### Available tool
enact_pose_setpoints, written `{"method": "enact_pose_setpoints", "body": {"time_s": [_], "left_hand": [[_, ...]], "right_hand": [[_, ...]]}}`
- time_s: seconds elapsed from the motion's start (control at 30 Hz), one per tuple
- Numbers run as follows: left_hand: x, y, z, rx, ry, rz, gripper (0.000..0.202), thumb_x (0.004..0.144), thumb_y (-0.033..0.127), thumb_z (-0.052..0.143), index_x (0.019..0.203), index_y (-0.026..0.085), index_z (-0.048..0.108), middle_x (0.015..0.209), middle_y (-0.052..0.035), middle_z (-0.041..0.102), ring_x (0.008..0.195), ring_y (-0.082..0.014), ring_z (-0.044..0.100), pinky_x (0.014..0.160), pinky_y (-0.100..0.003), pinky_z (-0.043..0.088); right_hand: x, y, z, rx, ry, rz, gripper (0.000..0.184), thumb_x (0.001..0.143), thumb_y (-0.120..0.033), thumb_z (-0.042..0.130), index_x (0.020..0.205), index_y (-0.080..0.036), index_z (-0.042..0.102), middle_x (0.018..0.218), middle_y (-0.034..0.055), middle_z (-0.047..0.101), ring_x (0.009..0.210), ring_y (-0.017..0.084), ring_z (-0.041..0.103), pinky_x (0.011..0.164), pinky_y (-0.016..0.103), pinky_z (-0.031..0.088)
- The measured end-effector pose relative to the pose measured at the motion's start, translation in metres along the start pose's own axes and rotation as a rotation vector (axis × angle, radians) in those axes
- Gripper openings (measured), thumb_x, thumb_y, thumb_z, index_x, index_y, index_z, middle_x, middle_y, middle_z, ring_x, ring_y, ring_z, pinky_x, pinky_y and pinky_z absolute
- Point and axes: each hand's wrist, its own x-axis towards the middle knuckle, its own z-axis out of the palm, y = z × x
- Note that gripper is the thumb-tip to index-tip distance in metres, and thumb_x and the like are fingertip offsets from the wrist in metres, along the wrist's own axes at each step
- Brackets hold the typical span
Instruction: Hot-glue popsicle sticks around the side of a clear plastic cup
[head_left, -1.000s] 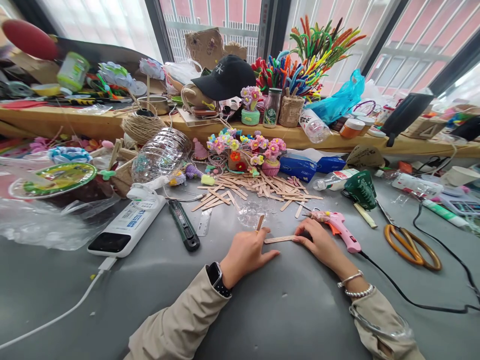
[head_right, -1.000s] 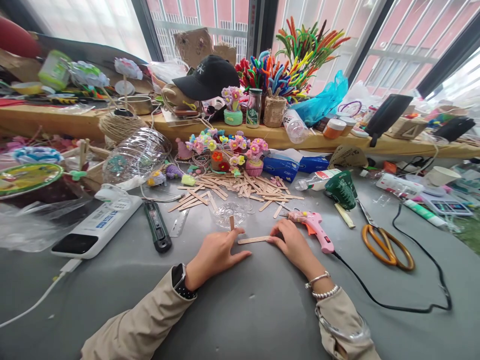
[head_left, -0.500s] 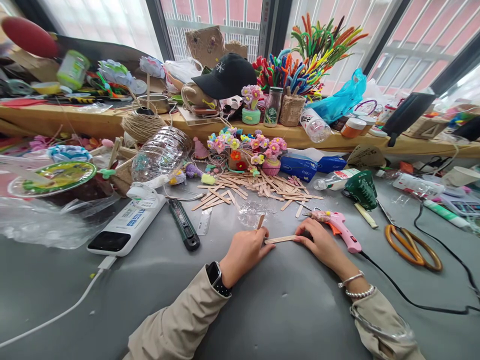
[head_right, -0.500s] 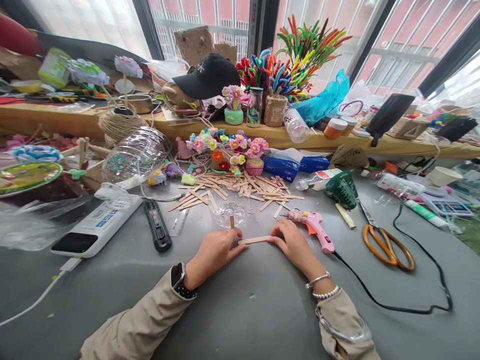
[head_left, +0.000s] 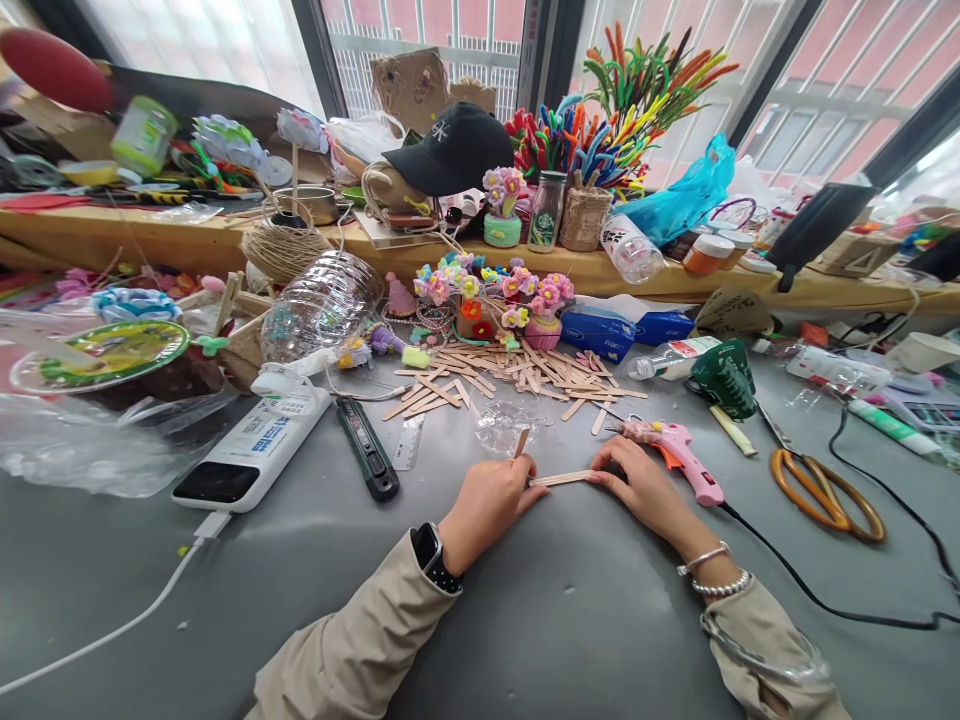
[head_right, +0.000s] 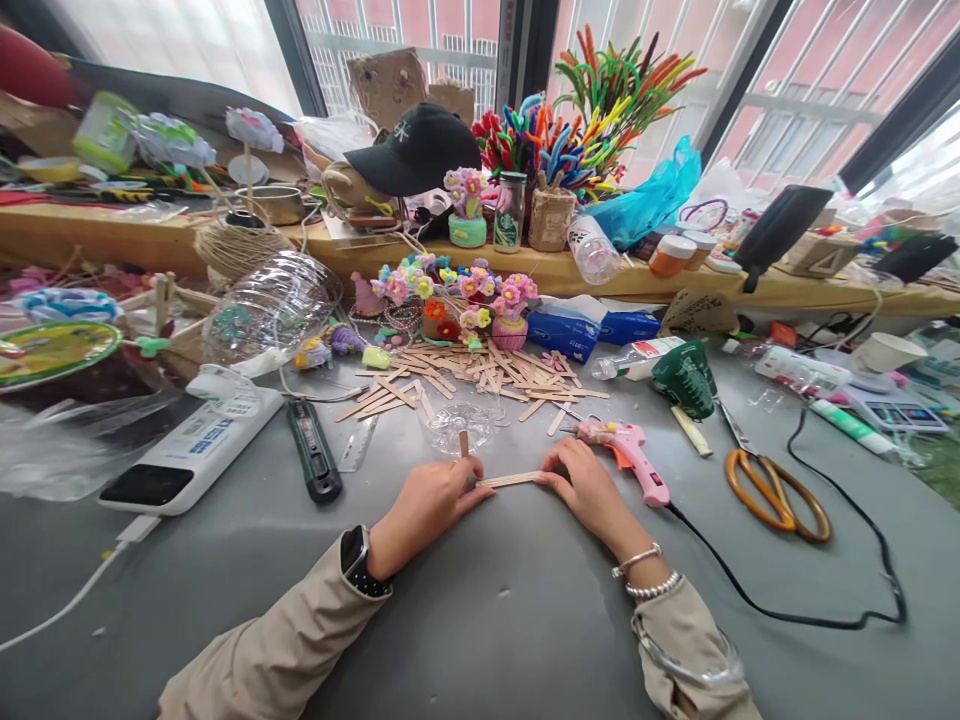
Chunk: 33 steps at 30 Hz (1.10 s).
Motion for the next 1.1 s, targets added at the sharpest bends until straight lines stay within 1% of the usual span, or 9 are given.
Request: {"method": "enact_pose_setpoints", "body": {"time_s": [0.13,0.27,0.47,0.6,0.8,1.1], "left_hand": [[0.0003,-0.0006,0.0011,-0.003,-0.001,0.008,0.024,0.080,0.039,0.048,0.086,0.016,0.052,0.072,-0.0039,0.066,0.066,-0.0199,0.063,0.055,-0.026,0.041],[-0.0002,-0.0016,0.0020,-0.010,0.007,0.025,0.026,0.081,0.040,0.046,0.084,0.015,0.052,0.070,-0.0041,0.065,0.065,-0.0199,0.063,0.055,-0.026,0.042],[-0.0006,-0.0017,0.0012,-0.019,0.010,0.025,0.026,0.080,0.042,0.047,0.084,0.016,0.053,0.069,-0.0027,0.065,0.064,-0.0187,0.063,0.055,-0.025,0.041],[-0.0002,-0.0014,0.0010,-0.004,-0.007,0.029,0.022,0.081,0.037,0.047,0.086,0.017,0.052,0.071,-0.0025,0.066,0.066,-0.0189,0.063,0.055,-0.025,0.042],[-0.0003,-0.0012,0.0007,0.002,-0.004,0.056,0.020,0.082,0.035,0.046,0.086,0.016,0.052,0.073,-0.0036,0.066,0.067,-0.0193,0.063,0.055,-0.026,0.042],[-0.0011,-0.0016,0.0008,0.000,0.014,0.072,0.018,0.082,0.034,0.047,0.086,0.016,0.051,0.074,-0.0035,0.066,0.068,-0.0186,0.063,0.056,-0.025,0.043]], "right_hand": [[-0.0006,-0.0019,-0.0004,0.005,-0.004,0.006,0.017,0.080,-0.035,0.047,0.072,-0.020,0.050,0.078,0.0032,0.053,0.078,0.017,0.048,0.071,0.031,0.040],[-0.0013,-0.0038,-0.0007,0.021,-0.038,0.018,0.017,0.080,-0.034,0.047,0.071,-0.020,0.050,0.077,0.0028,0.053,0.074,0.016,0.049,0.068,0.030,0.040],[-0.0006,-0.0019,-0.0033,0.039,-0.026,0.032,0.016,0.082,-0.031,0.044,0.074,-0.020,0.053,0.078,0.0029,0.055,0.076,0.016,0.049,0.069,0.030,0.040],[-0.0006,0.0006,-0.0057,0.048,-0.006,0.034,0.019,0.082,-0.032,0.043,0.072,-0.020,0.054,0.077,0.0029,0.055,0.076,0.016,0.050,0.070,0.030,0.040],[-0.0020,-0.0036,-0.0072,0.059,-0.052,0.035,0.016,0.077,-0.036,0.051,0.074,-0.020,0.055,0.079,0.0024,0.055,0.074,0.015,0.049,0.065,0.028,0.040],[-0.0004,-0.0043,-0.0043,0.074,-0.047,0.076,0.023,0.080,-0.038,0.046,0.069,-0.020,0.053,0.073,0.0013,0.054,0.068,0.014,0.048,0.062,0.027,0.039]]}}
